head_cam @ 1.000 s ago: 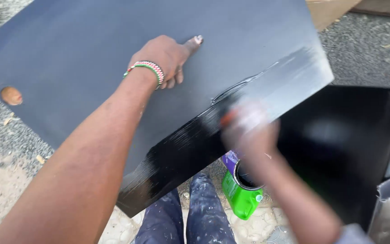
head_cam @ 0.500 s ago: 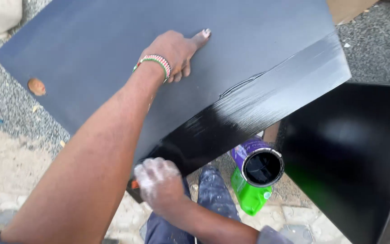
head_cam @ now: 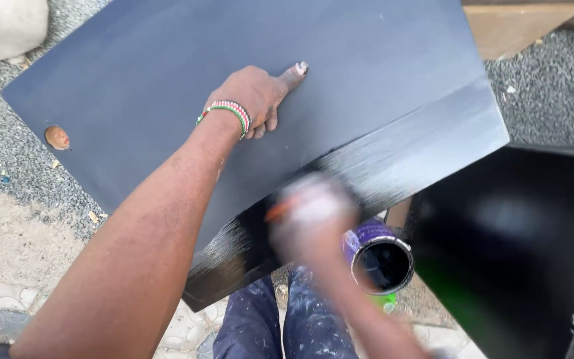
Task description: Applying black paint to a wooden furniture panel using a sponge
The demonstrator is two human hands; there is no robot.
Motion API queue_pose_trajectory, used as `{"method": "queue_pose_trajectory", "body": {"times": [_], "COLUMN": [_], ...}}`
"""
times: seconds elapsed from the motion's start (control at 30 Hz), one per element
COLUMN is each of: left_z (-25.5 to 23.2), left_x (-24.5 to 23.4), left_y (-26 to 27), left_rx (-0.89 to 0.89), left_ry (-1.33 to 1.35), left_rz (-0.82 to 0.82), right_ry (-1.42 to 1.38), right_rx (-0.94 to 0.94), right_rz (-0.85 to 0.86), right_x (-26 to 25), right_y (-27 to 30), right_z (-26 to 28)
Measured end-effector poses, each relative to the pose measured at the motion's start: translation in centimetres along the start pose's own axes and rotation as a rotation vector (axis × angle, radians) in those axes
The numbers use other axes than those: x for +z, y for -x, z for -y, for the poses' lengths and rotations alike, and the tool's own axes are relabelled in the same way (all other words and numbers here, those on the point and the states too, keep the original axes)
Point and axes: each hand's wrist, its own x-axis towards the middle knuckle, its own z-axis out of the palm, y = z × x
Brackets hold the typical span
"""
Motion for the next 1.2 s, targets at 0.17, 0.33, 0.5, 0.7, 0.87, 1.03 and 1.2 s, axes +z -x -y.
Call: {"method": "queue_pose_trajectory", "body": {"times": [0.17, 0.33, 0.5, 0.7, 0.87, 1.03, 1.2], "left_z": [0.1, 0.1, 0.7, 0.5, 0.3, 0.0, 0.3], "left_x": [0.3, 0.5, 0.3, 0.7, 0.0, -0.1, -0.4], "left_y": [-0.5, -0.8, 0.1, -0.1, 0.3, 1.1, 1.1], "left_rx": [-0.021, 0.012, 0.003, 0.009, -0.019, -0.021, 0.008], "left_ry": [0.115, 0.015, 0.105, 0.07, 0.041, 0.056, 0.083], "left_rz": [0.091, 0.036, 0.021, 0.019, -0.011, -0.003, -0.011], "right_ry": [1.387, 1.506, 1.643, 1.364, 1.469, 1.754, 1.111], "right_rx": [-0.685, -0.749, -0.682, -0.61, -0.909, -0.889, -0.245], "right_rz": [0.508, 0.201, -0.089, 0.625, 0.43, 0.134, -0.017], "right_x": [8.7, -16.4, -16.4, 10.4, -2.8, -15.1, 1.2], "right_y": [6.5, -19.2, -23.1, 7.1, -8.0, -25.3, -6.3], "right_z": [0.2, 15.5, 15.2, -0.7, 10.1, 25.6, 4.9]}}
